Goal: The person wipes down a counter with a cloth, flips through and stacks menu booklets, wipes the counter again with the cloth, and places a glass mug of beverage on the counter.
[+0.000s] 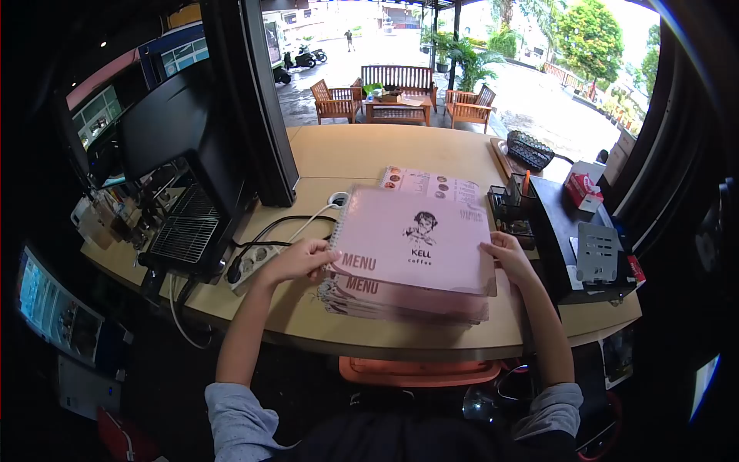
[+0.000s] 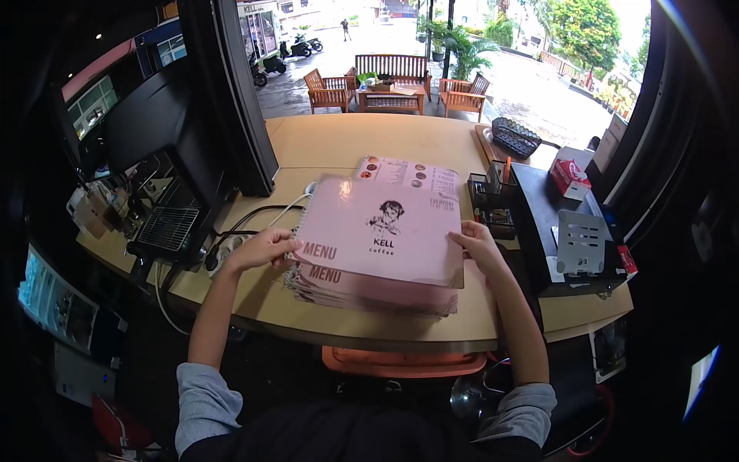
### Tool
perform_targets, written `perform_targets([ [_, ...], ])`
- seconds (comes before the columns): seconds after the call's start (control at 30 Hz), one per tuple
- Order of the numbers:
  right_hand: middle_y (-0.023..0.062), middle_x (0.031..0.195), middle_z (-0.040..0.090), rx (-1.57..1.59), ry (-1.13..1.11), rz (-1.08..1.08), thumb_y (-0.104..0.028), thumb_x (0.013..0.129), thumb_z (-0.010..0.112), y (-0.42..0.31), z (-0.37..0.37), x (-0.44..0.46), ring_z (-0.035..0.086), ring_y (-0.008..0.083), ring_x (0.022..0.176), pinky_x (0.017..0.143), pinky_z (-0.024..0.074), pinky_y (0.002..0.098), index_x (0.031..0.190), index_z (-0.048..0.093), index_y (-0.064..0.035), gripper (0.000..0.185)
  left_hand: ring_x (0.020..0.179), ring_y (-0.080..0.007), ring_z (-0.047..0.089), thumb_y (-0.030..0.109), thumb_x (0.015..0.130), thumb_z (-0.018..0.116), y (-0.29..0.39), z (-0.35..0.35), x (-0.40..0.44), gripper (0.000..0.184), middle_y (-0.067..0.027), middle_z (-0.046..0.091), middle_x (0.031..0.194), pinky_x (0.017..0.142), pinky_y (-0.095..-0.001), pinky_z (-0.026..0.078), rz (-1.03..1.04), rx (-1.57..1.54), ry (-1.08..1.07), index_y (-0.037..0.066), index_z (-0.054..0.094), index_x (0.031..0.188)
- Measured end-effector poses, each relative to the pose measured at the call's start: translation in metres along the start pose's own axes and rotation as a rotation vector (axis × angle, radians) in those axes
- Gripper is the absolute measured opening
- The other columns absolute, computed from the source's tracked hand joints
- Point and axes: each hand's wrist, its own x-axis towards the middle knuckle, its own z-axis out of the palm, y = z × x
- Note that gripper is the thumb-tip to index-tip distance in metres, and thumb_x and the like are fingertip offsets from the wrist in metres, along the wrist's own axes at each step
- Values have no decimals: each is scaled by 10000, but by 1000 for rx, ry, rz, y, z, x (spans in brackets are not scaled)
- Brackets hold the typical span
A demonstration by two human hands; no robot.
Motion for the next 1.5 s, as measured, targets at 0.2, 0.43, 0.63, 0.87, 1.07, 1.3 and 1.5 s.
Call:
perform_targets([
  [0.2, -19, 675, 591, -286, 5, 7, -174, 800, 675, 21, -1, -17, 537, 46, 589, 508, 422, 193, 1023, 558, 26, 322, 476, -62, 497, 364, 834, 624, 2, 21, -15, 382, 16, 486, 471, 443, -237, 381, -13, 418, 130, 31, 583, 651],
  [0.43, 252, 1295, 349, -134, 277, -112, -302, 824, 632, 90, 23, 2, 411, 308, 1157, 968, 352, 366, 1352, 212, 79, 775, 863, -206, 600, 431, 788, 645, -29, 35, 12, 576, -181, 612, 950, 749, -317, 468, 167, 340, 564, -56, 521, 1071],
  [0.63, 301, 1425, 128, -444, 172, -111, -404, 867, 530, 56, 62, -9, 67, 367, 1361, 1102, 100, 385, 1366, 111, 113, 832, 1334, -293, 208, 392, 880, 536, -35, 46, 25, 893, -267, 170, 1430, 1078, -342, 186, 159, 88, 250, -88, -26, 1381],
  [0.87, 347, 1266, 376, -387, 97, -136, -357, 853, 542, 71, 8, 69, 315, 377, 1267, 1032, 275, 402, 1201, 406, 150, 629, 1334, -346, 201, 432, 851, 539, -4, 28, 68, 812, -290, 202, 1406, 1089, -381, 181, 170, 515, 467, -91, 179, 1356],
  [1.07, 114, 584, 591, -655, 384, -45, -254, 809, 608, 77, -24, 143, 573, 173, 480, 434, 456, 318, 675, 569, 71, 353, 1288, -357, 296, 417, 832, 540, 37, 49, 163, 760, -268, 283, 1378, 1071, -378, 245, 155, 738, 341, -80, 256, 1332],
  [1.3, 257, 760, 634, -717, 322, 79, -309, 758, 631, 79, -22, 144, 645, 340, 772, 724, 500, 395, 780, 633, 104, 414, 1286, -345, 319, 347, 804, 506, -7, 30, 269, 691, -239, 262, 1411, 1027, -413, 319, -377, 861, 104, -57, 310, 1330],
  [1.5, 34, 540, 543, -447, 295, -26, -259, 825, 602, 95, -17, 143, 521, 109, 469, 434, 395, 242, 708, 602, 16, 299, 941, -302, 612, 362, 786, 508, -46, 20, 300, 509, -201, 600, 1093, 832, -356, 476, -445, 727, 207, -14, 574, 1122],
])
